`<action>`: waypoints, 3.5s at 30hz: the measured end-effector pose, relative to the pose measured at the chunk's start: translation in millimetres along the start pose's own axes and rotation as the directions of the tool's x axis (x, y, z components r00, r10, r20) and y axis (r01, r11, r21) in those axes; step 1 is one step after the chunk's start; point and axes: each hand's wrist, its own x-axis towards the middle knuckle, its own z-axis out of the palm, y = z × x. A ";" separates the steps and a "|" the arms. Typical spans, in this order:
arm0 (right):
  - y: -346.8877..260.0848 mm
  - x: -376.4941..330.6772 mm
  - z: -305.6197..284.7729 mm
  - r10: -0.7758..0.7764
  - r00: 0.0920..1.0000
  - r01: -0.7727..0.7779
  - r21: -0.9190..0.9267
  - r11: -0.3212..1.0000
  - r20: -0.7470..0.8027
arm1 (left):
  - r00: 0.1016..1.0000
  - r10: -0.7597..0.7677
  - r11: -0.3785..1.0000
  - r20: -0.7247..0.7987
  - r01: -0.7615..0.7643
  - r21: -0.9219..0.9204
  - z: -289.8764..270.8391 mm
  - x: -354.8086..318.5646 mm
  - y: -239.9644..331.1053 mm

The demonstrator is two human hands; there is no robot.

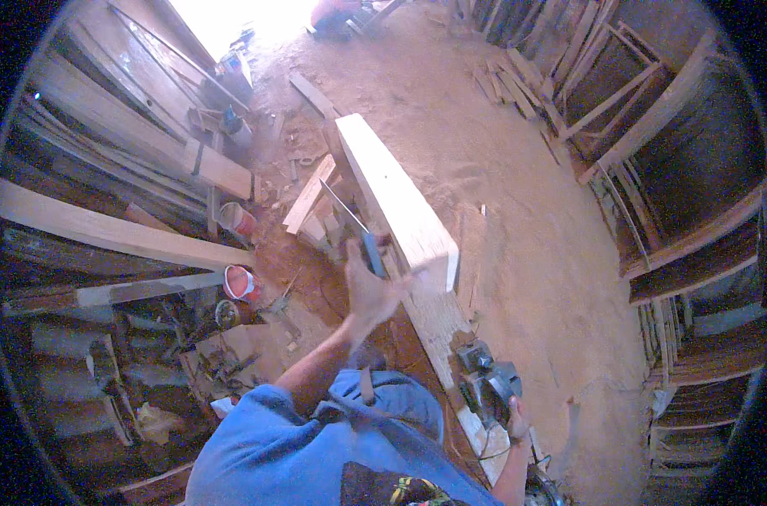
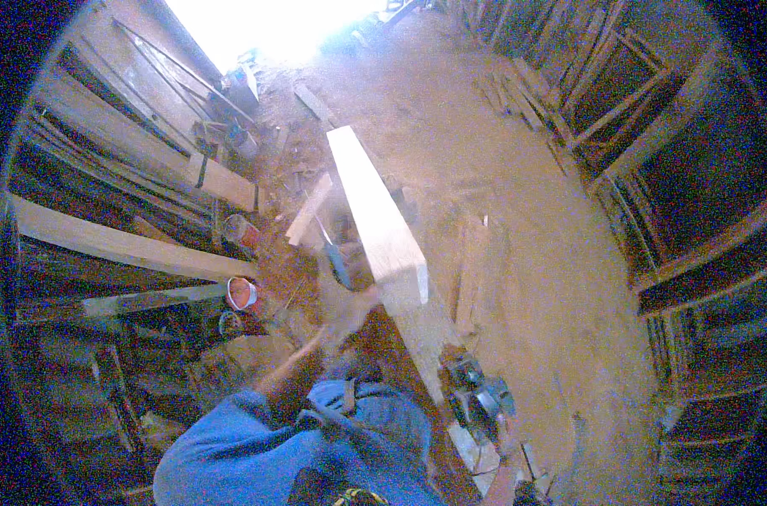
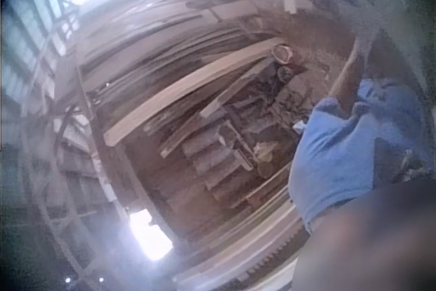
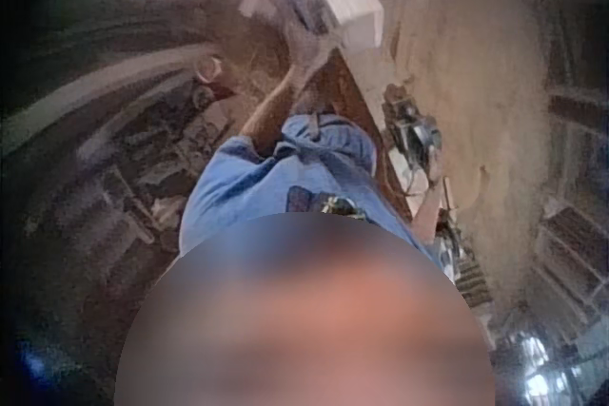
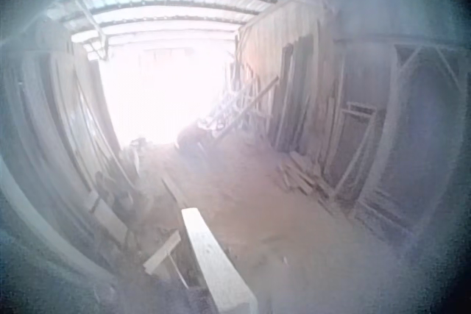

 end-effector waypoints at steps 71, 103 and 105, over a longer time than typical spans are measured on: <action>-299.4 246.7 277.4 -0.400 0.912 0.386 -0.517 0.764 0.091 | 0.599 -0.707 0.426 -0.378 0.786 0.449 -235.0 -254.0 -278.3; -211.4 0.4 127.5 -0.074 0.997 0.059 -0.375 0.925 -0.026 | 0.654 -0.639 0.485 -0.405 0.751 0.448 -219.7 -298.8 -285.9; -210.6 3.8 125.7 -0.047 0.998 0.030 -0.367 0.930 -0.036 | 0.648 -0.652 0.490 -0.393 0.756 0.434 -210.9 -295.3 -261.9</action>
